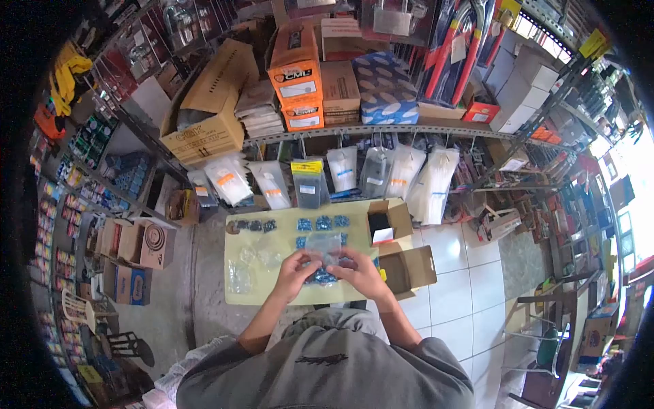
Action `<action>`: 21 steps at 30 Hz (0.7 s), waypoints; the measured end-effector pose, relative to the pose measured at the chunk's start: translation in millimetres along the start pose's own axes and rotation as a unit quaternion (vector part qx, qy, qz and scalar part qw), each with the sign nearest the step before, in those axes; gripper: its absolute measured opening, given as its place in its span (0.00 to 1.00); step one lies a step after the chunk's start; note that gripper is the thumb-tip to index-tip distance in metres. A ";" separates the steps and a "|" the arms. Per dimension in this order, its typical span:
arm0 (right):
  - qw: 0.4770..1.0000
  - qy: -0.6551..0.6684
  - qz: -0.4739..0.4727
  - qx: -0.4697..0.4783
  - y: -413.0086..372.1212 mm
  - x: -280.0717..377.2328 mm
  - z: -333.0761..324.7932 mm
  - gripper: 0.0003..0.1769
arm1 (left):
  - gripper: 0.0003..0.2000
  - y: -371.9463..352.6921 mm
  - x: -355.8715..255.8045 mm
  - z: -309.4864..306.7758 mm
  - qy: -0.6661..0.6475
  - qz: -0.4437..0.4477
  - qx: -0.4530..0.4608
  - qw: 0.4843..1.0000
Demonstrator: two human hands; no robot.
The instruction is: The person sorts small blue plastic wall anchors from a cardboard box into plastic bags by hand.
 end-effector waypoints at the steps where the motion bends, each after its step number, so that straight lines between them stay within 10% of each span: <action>1: 1.000 0.007 0.023 0.013 -0.6 -3.0 1.1 0.18 | 0.11 0.8 0.2 0.5 -0.001 -0.003 -0.002 1.000; 16: 0.988 -0.083 -0.115 -0.055 -9.9 26.8 -7.7 0.14 | 0.02 -6.6 0.8 13.1 -0.290 -0.086 0.072 0.951; 21: 0.990 -0.078 -0.088 -0.083 -13.0 26.8 -12.1 0.13 | 0.10 -4.8 -0.7 16.7 -0.061 -0.013 0.032 0.998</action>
Point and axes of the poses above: each hand's wrist, its own y-axis towards the middle knuckle, its own z-axis out of the palm, x = y × z, the point moved 8 cm from there along y, towards the middle knuckle, and after that the axes turned 14 degrees about -y, right-handed, at the moved point
